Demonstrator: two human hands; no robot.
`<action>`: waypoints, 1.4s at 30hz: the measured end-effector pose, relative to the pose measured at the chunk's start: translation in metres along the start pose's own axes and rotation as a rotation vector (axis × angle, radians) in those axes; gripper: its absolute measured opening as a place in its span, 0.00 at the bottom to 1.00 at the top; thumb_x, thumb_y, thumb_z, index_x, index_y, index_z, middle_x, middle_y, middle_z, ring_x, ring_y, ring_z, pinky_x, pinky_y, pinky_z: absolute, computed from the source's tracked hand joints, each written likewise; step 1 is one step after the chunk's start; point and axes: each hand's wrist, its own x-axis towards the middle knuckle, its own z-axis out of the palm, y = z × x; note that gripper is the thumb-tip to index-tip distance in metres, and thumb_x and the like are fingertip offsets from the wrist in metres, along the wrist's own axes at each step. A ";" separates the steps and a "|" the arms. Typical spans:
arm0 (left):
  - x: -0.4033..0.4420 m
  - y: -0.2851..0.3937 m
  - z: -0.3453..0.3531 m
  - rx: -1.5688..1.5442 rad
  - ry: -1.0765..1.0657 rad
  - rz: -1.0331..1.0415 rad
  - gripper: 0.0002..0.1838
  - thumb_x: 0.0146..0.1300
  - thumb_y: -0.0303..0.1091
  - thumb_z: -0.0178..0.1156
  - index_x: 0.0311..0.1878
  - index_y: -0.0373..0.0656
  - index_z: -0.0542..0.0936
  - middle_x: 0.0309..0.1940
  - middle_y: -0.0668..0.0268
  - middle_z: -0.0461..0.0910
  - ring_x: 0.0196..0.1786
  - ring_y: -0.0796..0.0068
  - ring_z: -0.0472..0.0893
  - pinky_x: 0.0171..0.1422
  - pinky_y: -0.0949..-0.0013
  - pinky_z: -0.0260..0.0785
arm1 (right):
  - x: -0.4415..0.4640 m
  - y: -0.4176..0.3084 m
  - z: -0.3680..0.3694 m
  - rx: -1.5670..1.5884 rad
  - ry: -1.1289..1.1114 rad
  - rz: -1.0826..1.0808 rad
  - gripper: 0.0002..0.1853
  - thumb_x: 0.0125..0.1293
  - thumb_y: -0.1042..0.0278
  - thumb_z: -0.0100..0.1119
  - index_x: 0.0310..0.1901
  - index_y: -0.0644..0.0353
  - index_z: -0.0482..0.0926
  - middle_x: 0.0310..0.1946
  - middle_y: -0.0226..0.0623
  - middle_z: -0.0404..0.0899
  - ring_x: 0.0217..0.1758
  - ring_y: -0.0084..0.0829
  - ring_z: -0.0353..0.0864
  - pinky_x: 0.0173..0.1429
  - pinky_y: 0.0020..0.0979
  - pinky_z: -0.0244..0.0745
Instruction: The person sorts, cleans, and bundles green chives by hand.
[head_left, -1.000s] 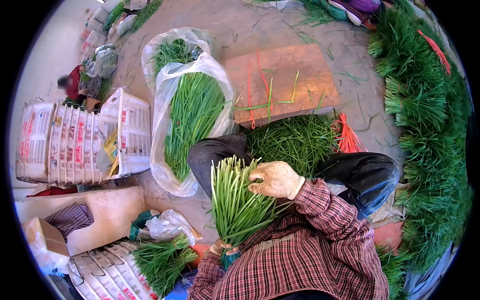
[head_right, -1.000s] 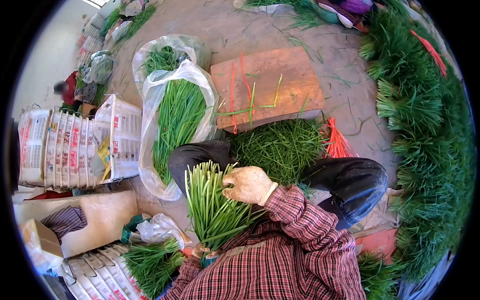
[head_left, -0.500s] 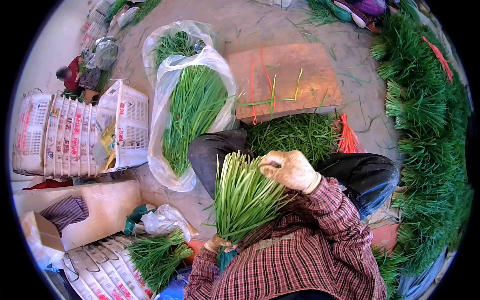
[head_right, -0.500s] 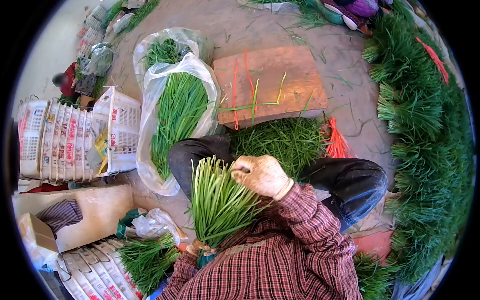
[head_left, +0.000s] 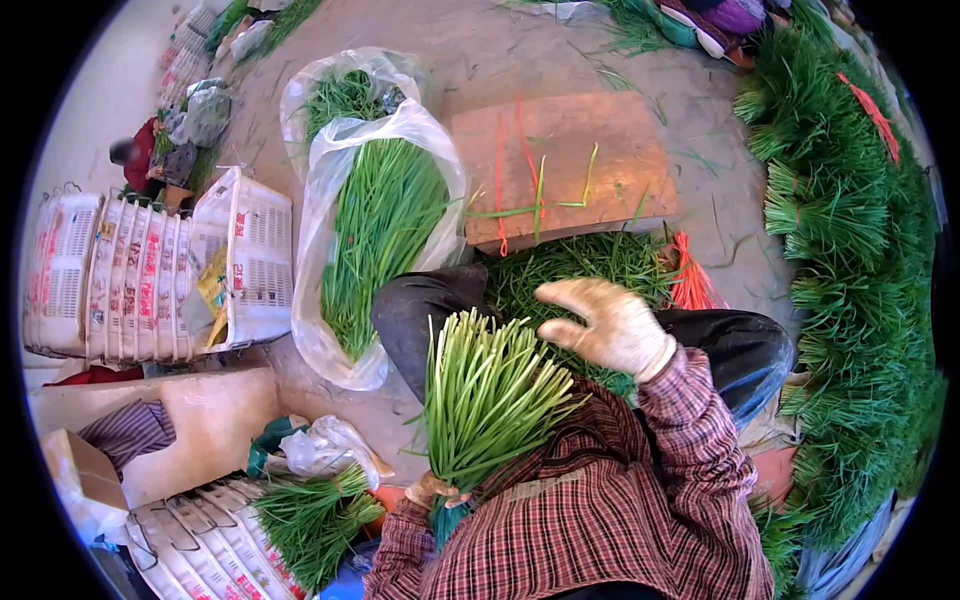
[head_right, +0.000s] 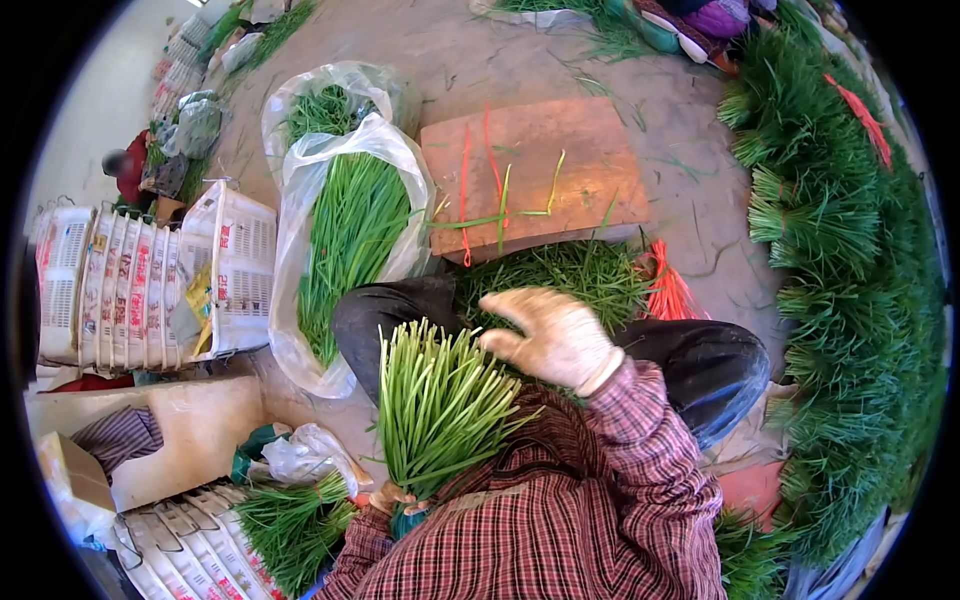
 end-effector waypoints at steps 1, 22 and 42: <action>-0.001 0.001 -0.001 0.006 -0.001 0.005 0.24 0.69 0.30 0.66 0.64 0.31 0.73 0.44 0.46 0.83 0.26 0.69 0.80 0.28 0.69 0.72 | 0.006 -0.009 0.007 0.065 -0.066 -0.064 0.29 0.71 0.43 0.59 0.63 0.58 0.79 0.60 0.45 0.82 0.64 0.44 0.80 0.69 0.41 0.74; 0.003 0.050 0.110 1.362 0.695 0.095 0.26 0.62 0.25 0.69 0.64 0.38 0.79 0.58 0.60 0.84 0.54 0.70 0.84 0.57 0.66 0.78 | 0.008 0.013 0.051 0.581 -0.553 0.051 0.21 0.60 0.78 0.65 0.56 0.54 0.81 0.52 0.39 0.84 0.50 0.36 0.86 0.52 0.35 0.82; 0.026 0.041 0.121 2.203 0.743 0.278 0.25 0.52 0.44 0.76 0.53 0.48 0.82 0.37 0.64 0.83 0.38 0.56 0.83 0.41 0.56 0.76 | 0.002 0.006 -0.007 0.462 -0.589 0.095 0.36 0.69 0.38 0.62 0.69 0.54 0.73 0.67 0.43 0.76 0.71 0.45 0.74 0.73 0.43 0.70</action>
